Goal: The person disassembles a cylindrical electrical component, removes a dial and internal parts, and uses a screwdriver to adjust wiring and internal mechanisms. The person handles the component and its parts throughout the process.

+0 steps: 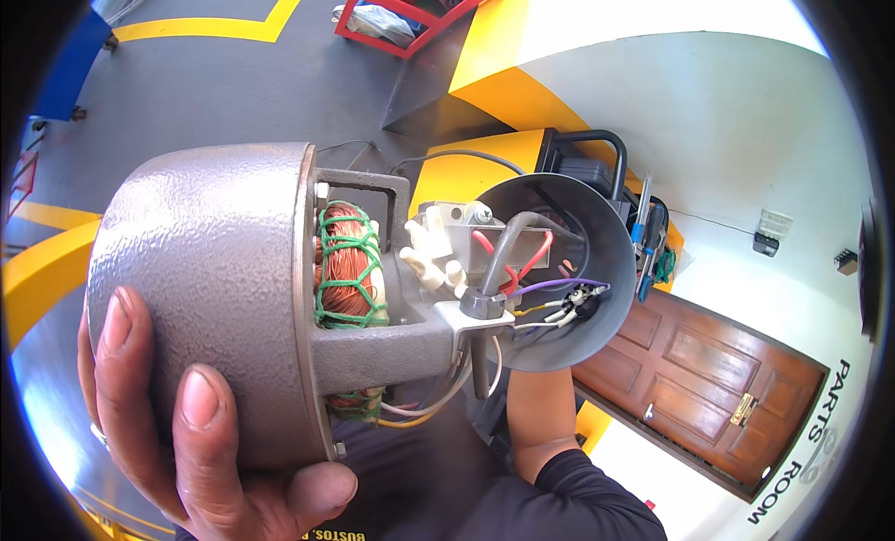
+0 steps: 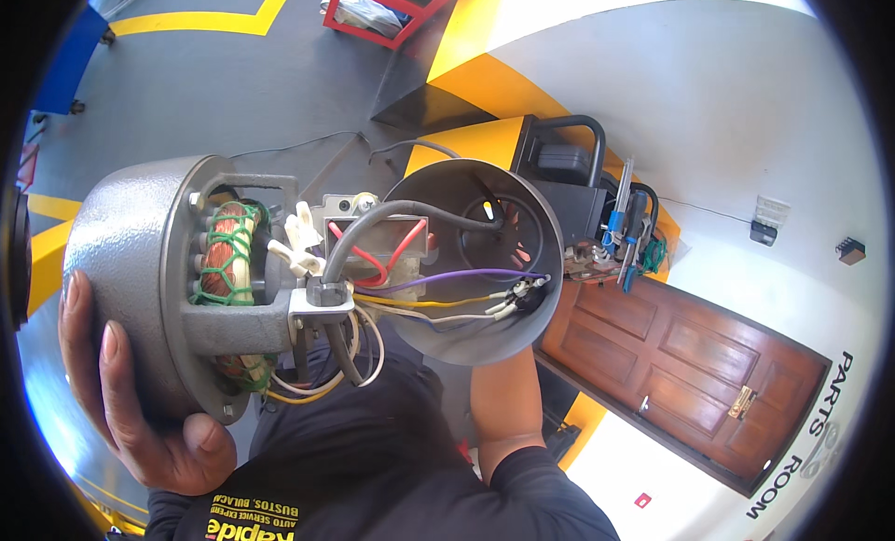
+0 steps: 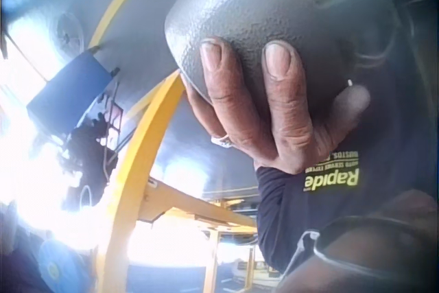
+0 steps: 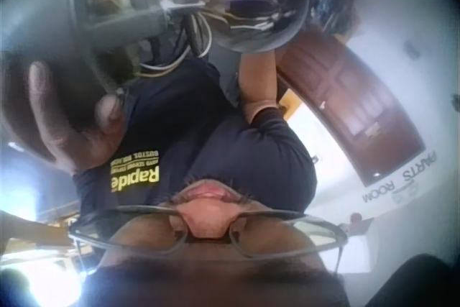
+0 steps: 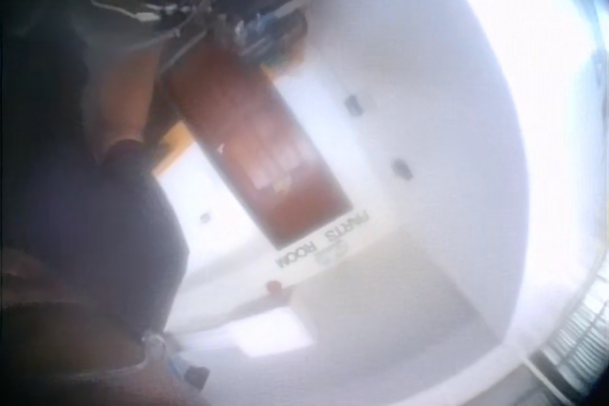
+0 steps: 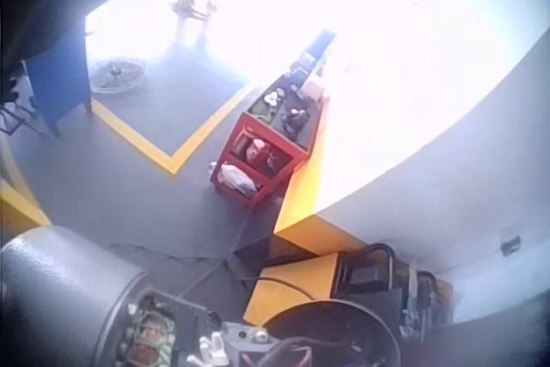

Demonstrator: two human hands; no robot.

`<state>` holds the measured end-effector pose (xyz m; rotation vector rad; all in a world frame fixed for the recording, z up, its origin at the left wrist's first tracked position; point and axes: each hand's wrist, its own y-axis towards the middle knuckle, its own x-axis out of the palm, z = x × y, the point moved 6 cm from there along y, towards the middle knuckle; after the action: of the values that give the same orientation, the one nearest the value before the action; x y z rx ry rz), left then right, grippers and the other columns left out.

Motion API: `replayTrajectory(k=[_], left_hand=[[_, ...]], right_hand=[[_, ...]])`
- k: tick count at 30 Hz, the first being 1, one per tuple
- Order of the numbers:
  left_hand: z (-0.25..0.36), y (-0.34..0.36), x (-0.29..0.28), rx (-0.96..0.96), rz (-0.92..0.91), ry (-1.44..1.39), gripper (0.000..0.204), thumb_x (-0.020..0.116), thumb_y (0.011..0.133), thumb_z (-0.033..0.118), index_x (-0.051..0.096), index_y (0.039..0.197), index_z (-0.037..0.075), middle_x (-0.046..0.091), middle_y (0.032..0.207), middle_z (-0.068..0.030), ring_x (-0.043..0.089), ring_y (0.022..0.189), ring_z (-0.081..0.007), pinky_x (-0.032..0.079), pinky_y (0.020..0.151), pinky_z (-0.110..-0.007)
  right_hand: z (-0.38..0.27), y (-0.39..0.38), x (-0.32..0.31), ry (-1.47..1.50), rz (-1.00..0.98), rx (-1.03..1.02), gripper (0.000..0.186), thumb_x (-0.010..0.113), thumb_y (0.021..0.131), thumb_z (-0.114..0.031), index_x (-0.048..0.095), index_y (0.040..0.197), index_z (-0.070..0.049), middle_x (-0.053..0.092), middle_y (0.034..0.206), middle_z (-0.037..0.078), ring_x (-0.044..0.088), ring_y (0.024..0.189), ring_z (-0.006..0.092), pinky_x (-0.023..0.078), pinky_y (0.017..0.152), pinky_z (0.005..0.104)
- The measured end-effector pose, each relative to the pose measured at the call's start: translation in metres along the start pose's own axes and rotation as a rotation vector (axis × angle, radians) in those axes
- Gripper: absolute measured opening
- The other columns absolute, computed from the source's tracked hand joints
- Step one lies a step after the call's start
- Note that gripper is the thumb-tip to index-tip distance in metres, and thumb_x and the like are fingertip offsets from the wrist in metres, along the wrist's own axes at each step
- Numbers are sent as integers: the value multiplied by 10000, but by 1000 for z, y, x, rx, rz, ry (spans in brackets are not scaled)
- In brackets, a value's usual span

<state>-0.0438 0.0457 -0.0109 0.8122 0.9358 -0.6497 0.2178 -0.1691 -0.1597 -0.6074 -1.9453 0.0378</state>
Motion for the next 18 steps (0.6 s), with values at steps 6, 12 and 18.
replayTrajectory(k=[6, 12, 18], left_hand=[[-4, -1, -1, 41, -12, -45, 734, 362, 1068, 639, 367, 1583, 116, 387, 1571, -313, 425, 1443, -503, 381, 1157, -637], [-4, -2, 2, 40, 15, -74, 730, 362, 1072, 628, 363, 1583, 107, 388, 1560, -340, 438, 1426, -519, 392, 1144, -643], [-7, -12, -2, 53, -59, 7, 735, 346, 1072, 633, 334, 1589, 109, 387, 1556, -348, 440, 1419, -531, 404, 1132, -654]], right_hand=[[7, -6, 13, 33, 35, 10, 571, 498, 1070, -442, 468, 1515, -85, 554, 1487, 173, 621, 1286, 321, 545, 1084, 481], [12, -9, 20, 88, 44, 51, 529, 466, 1097, -401, 464, 1514, -75, 553, 1486, 177, 627, 1276, 334, 544, 1089, 486], [7, -5, 4, 112, 51, 42, 587, 482, 1070, -468, 486, 1503, -72, 576, 1460, 174, 632, 1266, 337, 544, 1078, 497]])
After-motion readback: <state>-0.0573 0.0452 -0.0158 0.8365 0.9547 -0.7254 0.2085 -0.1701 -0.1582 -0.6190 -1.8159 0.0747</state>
